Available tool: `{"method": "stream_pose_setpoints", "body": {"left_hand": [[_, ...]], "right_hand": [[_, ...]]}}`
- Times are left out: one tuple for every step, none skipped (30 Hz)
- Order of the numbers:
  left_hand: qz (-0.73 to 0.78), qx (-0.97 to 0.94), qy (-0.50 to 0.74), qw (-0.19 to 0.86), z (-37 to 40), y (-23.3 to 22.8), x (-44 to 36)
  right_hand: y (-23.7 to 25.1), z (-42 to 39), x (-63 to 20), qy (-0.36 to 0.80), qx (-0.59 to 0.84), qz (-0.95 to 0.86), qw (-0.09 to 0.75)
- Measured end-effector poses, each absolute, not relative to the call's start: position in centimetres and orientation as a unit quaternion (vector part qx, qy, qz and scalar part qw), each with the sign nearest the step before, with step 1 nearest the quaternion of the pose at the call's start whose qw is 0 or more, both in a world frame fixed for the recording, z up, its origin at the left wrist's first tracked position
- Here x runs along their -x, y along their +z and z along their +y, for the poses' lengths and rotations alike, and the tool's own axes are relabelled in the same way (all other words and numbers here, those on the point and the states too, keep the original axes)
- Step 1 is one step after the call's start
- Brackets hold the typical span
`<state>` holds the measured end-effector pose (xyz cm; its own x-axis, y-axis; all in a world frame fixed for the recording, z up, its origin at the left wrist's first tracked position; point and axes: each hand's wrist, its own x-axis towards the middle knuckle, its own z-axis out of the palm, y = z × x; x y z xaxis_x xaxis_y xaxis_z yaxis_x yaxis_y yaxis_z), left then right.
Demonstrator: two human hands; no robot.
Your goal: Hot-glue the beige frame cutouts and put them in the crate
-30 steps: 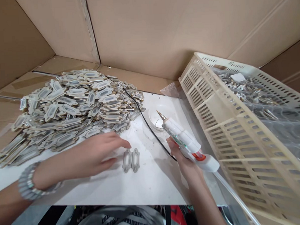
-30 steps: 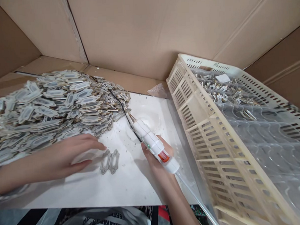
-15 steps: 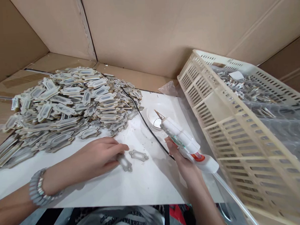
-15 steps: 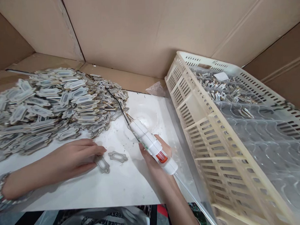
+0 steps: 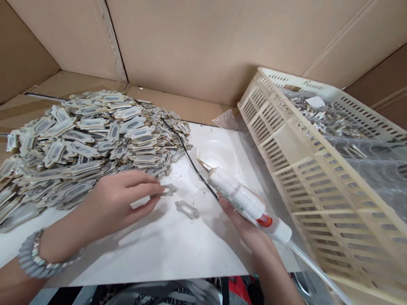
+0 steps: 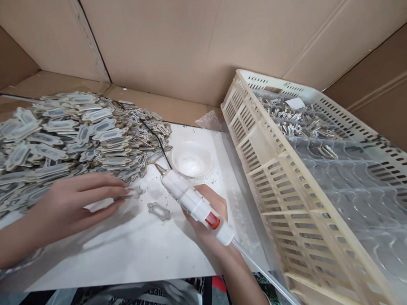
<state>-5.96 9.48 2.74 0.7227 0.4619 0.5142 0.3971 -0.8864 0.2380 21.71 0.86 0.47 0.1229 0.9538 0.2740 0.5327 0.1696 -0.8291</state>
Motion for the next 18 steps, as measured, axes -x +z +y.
{"method": "stream_pose_setpoints", "body": {"left_hand": [[0.231,-0.921,0.313,0.020,9.7,3.2,5.9],[0.231,-0.916,0.329,-0.012,9.8,3.6,5.9],[0.230,-0.910,0.342,-0.038,9.9,3.9,5.8],[0.231,-0.905,0.353,-0.057,10.0,4.1,5.6],[0.232,-0.901,0.360,-0.068,10.0,4.2,5.5],[0.233,-0.898,0.365,-0.076,9.9,4.2,5.4],[0.233,-0.895,0.371,-0.084,9.8,4.2,5.3],[0.232,-0.894,0.373,-0.090,9.7,4.2,5.2],[0.231,-0.893,0.374,-0.098,9.6,4.1,5.2],[0.231,-0.892,0.374,-0.106,9.4,4.1,5.2],[0.230,-0.891,0.375,-0.114,9.3,4.0,5.2],[0.227,-0.890,0.377,-0.122,9.2,4.0,5.2],[0.224,-0.889,0.378,-0.129,9.2,4.0,5.2],[0.221,-0.887,0.381,-0.136,9.2,3.9,5.2],[0.218,-0.886,0.384,-0.141,9.1,3.9,5.2],[0.218,-0.885,0.385,-0.143,9.2,3.9,5.2],[0.219,-0.884,0.386,-0.144,9.2,3.9,5.1],[0.221,-0.883,0.387,-0.144,9.2,3.9,5.1]], "right_hand": [[0.5,0.8,-21.6,0.240,0.576,-0.636,0.454],[0.4,0.7,-21.6,0.246,0.552,-0.652,0.458],[0.4,0.6,-21.6,0.250,0.530,-0.668,0.458],[0.3,0.5,-21.6,0.250,0.517,-0.681,0.454],[0.3,0.5,-21.6,0.248,0.511,-0.691,0.447],[0.2,0.5,-21.7,0.246,0.507,-0.698,0.442],[0.2,0.4,-21.7,0.246,0.503,-0.704,0.436],[0.1,0.4,-21.7,0.247,0.501,-0.709,0.430],[0.1,0.4,-21.7,0.248,0.498,-0.714,0.425],[0.0,0.4,-21.7,0.246,0.494,-0.720,0.421],[0.0,0.4,-21.7,0.245,0.492,-0.724,0.418],[-0.1,0.4,-21.7,0.243,0.494,-0.725,0.414],[-0.2,0.4,-21.6,0.241,0.497,-0.725,0.413],[-0.3,0.4,-21.6,0.237,0.499,-0.723,0.415],[-0.4,0.4,-21.5,0.234,0.502,-0.720,0.419],[-0.5,0.4,-21.5,0.231,0.504,-0.717,0.423],[-0.6,0.4,-21.5,0.229,0.504,-0.716,0.426],[-0.7,0.4,-21.5,0.227,0.502,-0.717,0.427]]}}
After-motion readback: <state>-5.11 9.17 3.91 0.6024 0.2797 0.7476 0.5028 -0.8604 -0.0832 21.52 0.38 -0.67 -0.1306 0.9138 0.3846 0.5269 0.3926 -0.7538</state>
